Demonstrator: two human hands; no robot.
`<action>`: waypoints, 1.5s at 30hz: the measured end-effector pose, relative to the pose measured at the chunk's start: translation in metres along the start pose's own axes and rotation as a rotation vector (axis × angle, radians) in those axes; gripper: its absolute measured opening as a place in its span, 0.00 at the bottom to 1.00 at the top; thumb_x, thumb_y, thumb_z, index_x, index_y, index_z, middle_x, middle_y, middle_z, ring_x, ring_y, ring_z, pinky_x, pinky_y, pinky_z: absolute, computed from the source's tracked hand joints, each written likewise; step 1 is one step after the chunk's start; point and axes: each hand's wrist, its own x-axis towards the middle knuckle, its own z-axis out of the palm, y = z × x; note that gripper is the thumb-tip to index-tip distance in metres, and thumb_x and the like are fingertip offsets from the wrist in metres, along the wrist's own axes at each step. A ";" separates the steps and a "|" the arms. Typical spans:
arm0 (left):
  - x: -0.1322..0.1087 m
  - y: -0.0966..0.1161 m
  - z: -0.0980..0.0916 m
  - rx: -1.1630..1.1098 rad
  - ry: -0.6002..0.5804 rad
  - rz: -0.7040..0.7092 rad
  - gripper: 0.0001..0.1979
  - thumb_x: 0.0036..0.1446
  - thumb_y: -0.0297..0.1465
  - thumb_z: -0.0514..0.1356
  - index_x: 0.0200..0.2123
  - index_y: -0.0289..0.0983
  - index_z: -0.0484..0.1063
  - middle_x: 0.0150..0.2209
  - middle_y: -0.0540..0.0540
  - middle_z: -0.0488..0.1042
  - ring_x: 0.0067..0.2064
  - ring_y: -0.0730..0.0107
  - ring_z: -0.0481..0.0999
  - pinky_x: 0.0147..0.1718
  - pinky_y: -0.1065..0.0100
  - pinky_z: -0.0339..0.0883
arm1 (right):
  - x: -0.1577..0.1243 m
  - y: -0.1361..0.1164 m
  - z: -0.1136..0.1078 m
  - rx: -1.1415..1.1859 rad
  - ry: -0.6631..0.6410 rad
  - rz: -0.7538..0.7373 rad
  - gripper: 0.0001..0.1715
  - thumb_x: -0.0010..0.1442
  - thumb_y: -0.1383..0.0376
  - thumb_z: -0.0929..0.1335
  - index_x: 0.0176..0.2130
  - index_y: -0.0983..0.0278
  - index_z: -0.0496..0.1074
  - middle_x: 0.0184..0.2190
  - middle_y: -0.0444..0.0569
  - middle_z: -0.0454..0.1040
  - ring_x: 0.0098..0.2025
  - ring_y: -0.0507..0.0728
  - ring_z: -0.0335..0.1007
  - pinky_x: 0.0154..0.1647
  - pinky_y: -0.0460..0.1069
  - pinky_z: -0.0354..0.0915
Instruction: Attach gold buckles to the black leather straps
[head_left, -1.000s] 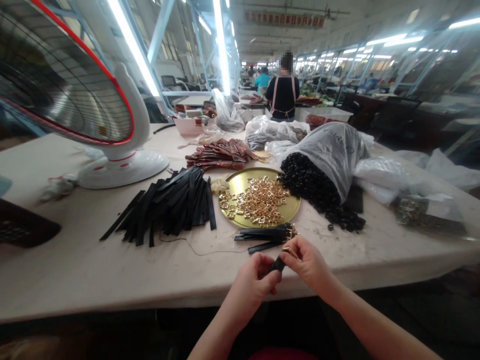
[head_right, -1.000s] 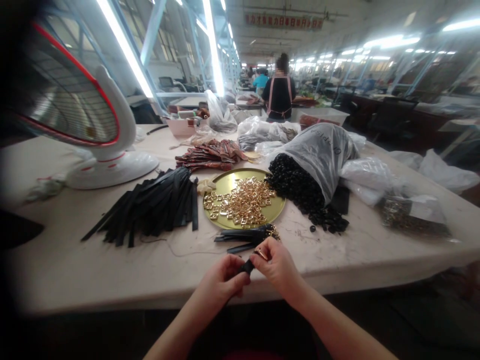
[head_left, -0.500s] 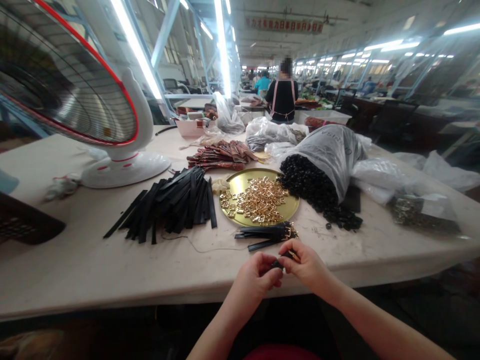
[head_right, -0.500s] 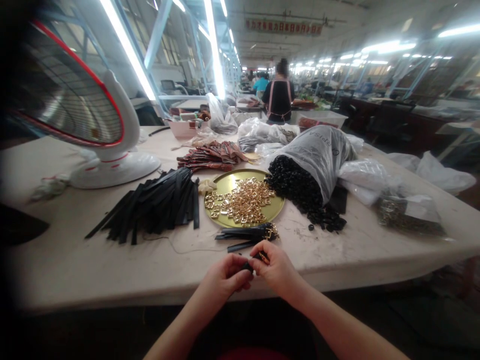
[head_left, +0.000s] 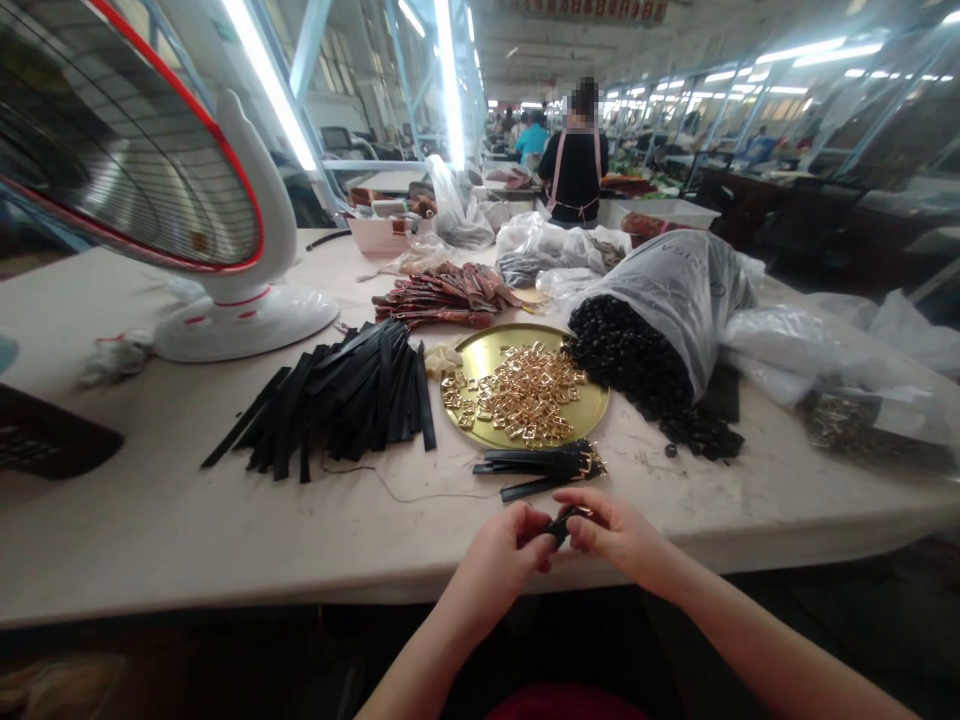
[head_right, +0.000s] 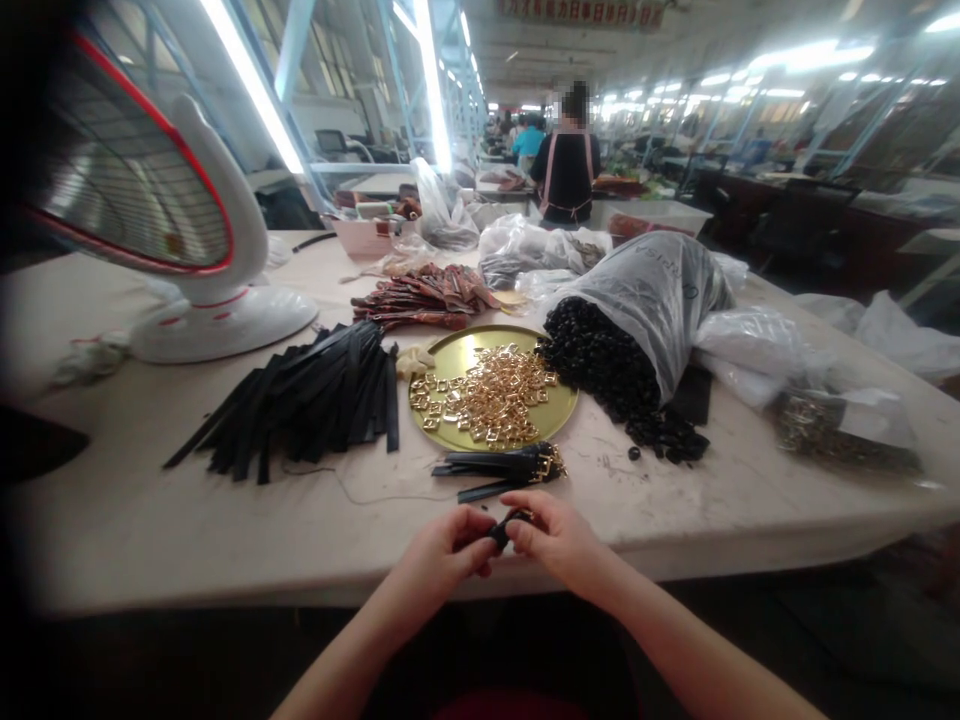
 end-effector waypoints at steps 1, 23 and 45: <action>0.001 -0.001 -0.002 0.002 0.002 -0.011 0.07 0.50 0.32 0.56 0.33 0.35 0.68 0.28 0.50 0.73 0.28 0.71 0.72 0.29 0.69 0.63 | 0.000 0.000 -0.003 -0.055 0.014 -0.027 0.19 0.55 0.59 0.65 0.46 0.62 0.66 0.36 0.47 0.68 0.32 0.51 0.66 0.34 0.48 0.65; 0.052 0.019 -0.007 0.760 0.120 0.322 0.20 0.54 0.34 0.55 0.51 0.39 0.61 0.48 0.43 0.71 0.48 0.59 0.69 0.47 0.59 0.62 | 0.021 0.004 -0.026 0.032 0.357 0.003 0.21 0.53 0.54 0.65 0.44 0.63 0.65 0.36 0.49 0.71 0.34 0.54 0.68 0.37 0.51 0.66; 0.071 0.018 0.012 1.384 0.050 0.114 0.09 0.53 0.26 0.54 0.37 0.30 0.71 0.35 0.36 0.73 0.39 0.57 0.73 0.35 0.61 0.68 | 0.036 0.072 -0.027 -0.640 0.395 -0.363 0.25 0.59 0.53 0.57 0.49 0.63 0.65 0.46 0.53 0.72 0.48 0.62 0.68 0.49 0.57 0.64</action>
